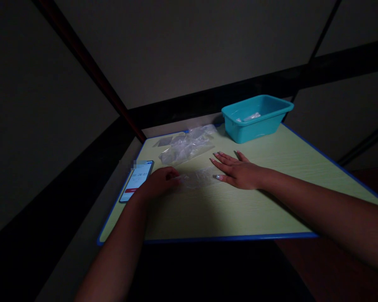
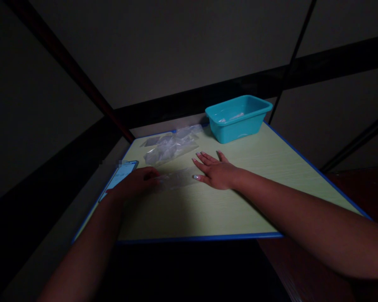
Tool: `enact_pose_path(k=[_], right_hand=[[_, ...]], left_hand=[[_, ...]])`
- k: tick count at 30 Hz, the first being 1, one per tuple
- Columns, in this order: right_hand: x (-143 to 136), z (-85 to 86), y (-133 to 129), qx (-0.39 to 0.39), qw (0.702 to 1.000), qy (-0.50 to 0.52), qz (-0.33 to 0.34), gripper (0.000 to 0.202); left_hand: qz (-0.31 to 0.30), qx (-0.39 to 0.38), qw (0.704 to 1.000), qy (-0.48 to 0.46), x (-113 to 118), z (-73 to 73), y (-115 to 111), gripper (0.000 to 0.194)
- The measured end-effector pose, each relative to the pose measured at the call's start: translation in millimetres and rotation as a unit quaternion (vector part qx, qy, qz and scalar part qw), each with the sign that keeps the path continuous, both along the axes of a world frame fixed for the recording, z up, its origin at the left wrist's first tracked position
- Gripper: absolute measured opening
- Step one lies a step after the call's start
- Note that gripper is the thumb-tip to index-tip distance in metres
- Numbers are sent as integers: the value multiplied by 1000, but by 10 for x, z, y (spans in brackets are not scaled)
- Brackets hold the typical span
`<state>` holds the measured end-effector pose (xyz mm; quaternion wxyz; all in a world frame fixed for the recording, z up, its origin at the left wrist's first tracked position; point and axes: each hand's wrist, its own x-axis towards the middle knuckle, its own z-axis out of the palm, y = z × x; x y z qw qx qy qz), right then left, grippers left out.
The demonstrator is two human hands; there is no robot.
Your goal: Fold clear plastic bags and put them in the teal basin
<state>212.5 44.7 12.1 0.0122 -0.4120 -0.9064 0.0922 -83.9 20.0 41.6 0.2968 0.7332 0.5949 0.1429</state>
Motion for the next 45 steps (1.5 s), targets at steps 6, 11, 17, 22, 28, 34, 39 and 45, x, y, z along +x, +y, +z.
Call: enact_pose_path(k=[6,11,17,22,28,34,39,45], right_hand=[[-5,-4,5,0,1000,1,3,64],[10,-41,24,11,1000,19,9,64],[18,-49,27,12,1000,11,5,64],[21,-43,17,12,1000,8,6,65],[35,-62,25,16,999,26,10,65],[23,-40,13,9,1000,13,13,66],[17,-27,13,4,1000,-3,10,66],[34,-49,27,16,1000,13,13,67]], left_hand=[[18,1,999,33,59,38,-33,25],[58,40,997,0,98,-15,-22,31],[86,15,996,-35,160,-68,21,23],[79,-26,995,-49,125,-20,-16,19],[54,-23,996,-65,91,88,-49,14],[49,21,998,-23,35,74,-8,19],[43,18,999,8,19,64,7,22],[79,33,995,48,-32,19,33,13]])
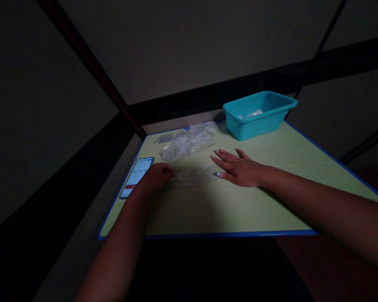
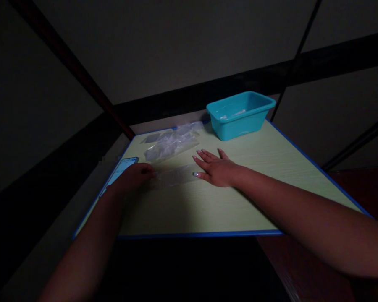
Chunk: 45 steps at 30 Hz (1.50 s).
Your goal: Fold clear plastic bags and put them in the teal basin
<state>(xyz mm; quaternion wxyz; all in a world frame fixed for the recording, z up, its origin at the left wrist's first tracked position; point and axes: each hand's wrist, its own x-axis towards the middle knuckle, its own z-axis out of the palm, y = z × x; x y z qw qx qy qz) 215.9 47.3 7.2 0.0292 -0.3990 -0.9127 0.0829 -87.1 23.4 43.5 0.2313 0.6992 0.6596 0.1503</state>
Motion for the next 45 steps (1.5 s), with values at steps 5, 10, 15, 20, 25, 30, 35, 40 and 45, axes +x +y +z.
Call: enact_pose_path(k=[5,10,15,20,25,30,35,40,45], right_hand=[[4,-18,6,-4,1000,16,-3,66],[-15,-22,9,-3,1000,13,-1,65],[-48,62,-25,-25,1000,-12,-9,66],[-62,90,-32,-29,999,-16,-11,65],[-57,50,-1,-22,1000,-6,-5,65],[-73,61,4,-28,999,-13,-13,65],[-87,98,-14,-34,999,-22,-18,65],[-88,94,-11,-32,999,-24,-15,65],[-100,92,-5,-30,999,-21,-15,65]], left_hand=[[14,120,992,32,9,-61,8,13],[-15,265,962,65,180,-65,-37,15],[-5,114,993,33,90,-22,-84,23],[4,8,999,-44,-119,-25,-145,26],[22,14,994,-106,-70,-126,-177,19],[29,49,989,-134,13,-175,-184,16],[28,53,980,-189,19,-184,-207,21],[17,65,981,-180,-15,-198,-196,25],[1,96,985,-142,-45,-191,-207,22]])
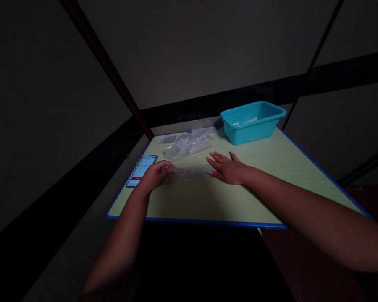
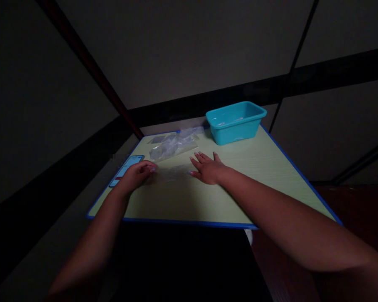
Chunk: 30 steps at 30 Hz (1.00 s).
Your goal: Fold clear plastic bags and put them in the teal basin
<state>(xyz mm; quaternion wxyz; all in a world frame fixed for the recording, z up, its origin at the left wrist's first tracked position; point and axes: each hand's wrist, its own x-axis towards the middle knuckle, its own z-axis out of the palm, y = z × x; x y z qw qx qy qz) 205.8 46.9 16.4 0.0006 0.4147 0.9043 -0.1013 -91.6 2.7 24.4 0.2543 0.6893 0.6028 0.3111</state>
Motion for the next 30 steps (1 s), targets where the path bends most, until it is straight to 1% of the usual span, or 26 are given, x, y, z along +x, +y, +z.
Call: enact_pose_path(k=[6,10,13,15,17,19,21,23,24,27,30], right_hand=[[-11,29,-15,-13,1000,-22,-10,66],[-7,32,-12,-15,999,-27,-10,66],[-4,31,-12,-17,1000,-24,-9,66],[-2,29,-15,-16,1000,-23,-7,66],[1,27,-17,-16,1000,-22,-7,66],[4,24,-16,-18,1000,-20,-7,66],[6,21,-13,-18,1000,-16,-7,66],[6,19,-9,-17,1000,-11,-9,66],[4,17,-7,-17,1000,-10,-11,66],[-3,12,-3,-17,1000,-10,-12,66],[-9,10,-3,-13,1000,-17,-8,66]], left_hand=[[3,3,998,-55,-1,-1,-6,27],[23,-26,995,-94,31,12,-13,33],[36,-25,993,-113,47,15,-21,34],[46,-12,993,-106,37,7,-21,35],[42,4,996,-76,13,-7,-11,35],[12,44,999,-30,-14,-23,11,30],[-24,102,994,8,-33,-40,40,26],[-45,146,988,24,-37,-54,67,24],[-50,155,986,26,-34,-58,75,22],[-31,138,990,25,-15,-57,74,19],[27,73,997,10,2,-48,51,24]])
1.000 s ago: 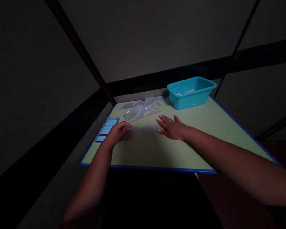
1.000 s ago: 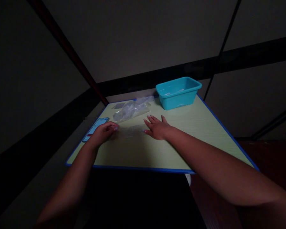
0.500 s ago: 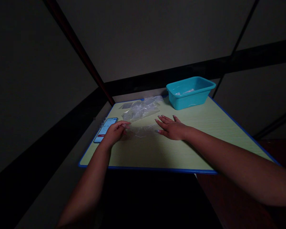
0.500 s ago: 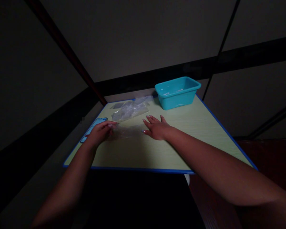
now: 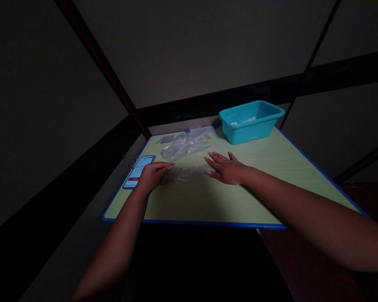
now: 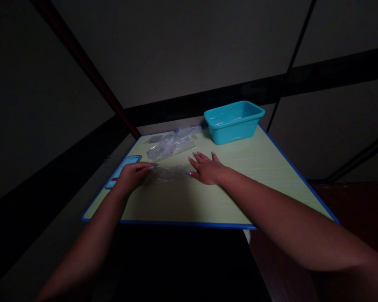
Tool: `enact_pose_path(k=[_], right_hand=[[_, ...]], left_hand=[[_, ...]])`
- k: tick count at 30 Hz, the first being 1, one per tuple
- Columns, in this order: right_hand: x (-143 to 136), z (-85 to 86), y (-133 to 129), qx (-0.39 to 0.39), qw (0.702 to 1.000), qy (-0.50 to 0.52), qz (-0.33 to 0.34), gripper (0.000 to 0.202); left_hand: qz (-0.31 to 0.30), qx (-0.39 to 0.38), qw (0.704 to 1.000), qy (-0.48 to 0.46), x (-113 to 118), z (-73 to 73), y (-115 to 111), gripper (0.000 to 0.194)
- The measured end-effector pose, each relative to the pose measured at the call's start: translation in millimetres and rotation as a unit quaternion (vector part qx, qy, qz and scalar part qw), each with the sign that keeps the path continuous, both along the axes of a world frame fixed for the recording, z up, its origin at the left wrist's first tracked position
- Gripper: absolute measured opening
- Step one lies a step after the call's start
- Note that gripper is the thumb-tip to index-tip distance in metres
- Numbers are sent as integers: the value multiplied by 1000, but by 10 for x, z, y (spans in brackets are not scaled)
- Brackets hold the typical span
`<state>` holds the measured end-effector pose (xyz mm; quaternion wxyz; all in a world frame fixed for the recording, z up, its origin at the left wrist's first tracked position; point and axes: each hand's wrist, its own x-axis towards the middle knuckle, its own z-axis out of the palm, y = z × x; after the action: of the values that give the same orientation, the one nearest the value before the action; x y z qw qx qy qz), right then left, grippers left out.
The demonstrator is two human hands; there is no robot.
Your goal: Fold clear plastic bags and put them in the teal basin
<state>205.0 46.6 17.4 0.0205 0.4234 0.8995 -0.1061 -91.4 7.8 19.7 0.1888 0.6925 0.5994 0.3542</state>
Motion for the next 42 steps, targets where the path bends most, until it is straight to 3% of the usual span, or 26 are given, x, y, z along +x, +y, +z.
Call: enact_pose_path(k=[3,8,14,23,27,33,42], right_hand=[[3,2,-5,1,1000,-5,1,66],[15,1,-2,-3,1000,1,0,66],[15,-8,6,-3,1000,4,3,67],[21,-12,4,1,1000,11,3,67],[17,-7,5,-3,1000,19,1,67],[17,8,-7,-1,1000,9,1,66],[15,13,-10,-5,1000,14,2,67]], left_hand=[[29,-57,996,-56,16,1,-17,34],[-10,-110,974,-196,72,40,-48,45],[-10,-136,958,-251,89,126,-78,34],[37,-126,976,-172,71,74,-42,41],[59,-102,980,-160,90,85,-52,57],[49,-97,988,-110,48,71,-53,30],[37,-91,995,-11,41,86,-64,32]])
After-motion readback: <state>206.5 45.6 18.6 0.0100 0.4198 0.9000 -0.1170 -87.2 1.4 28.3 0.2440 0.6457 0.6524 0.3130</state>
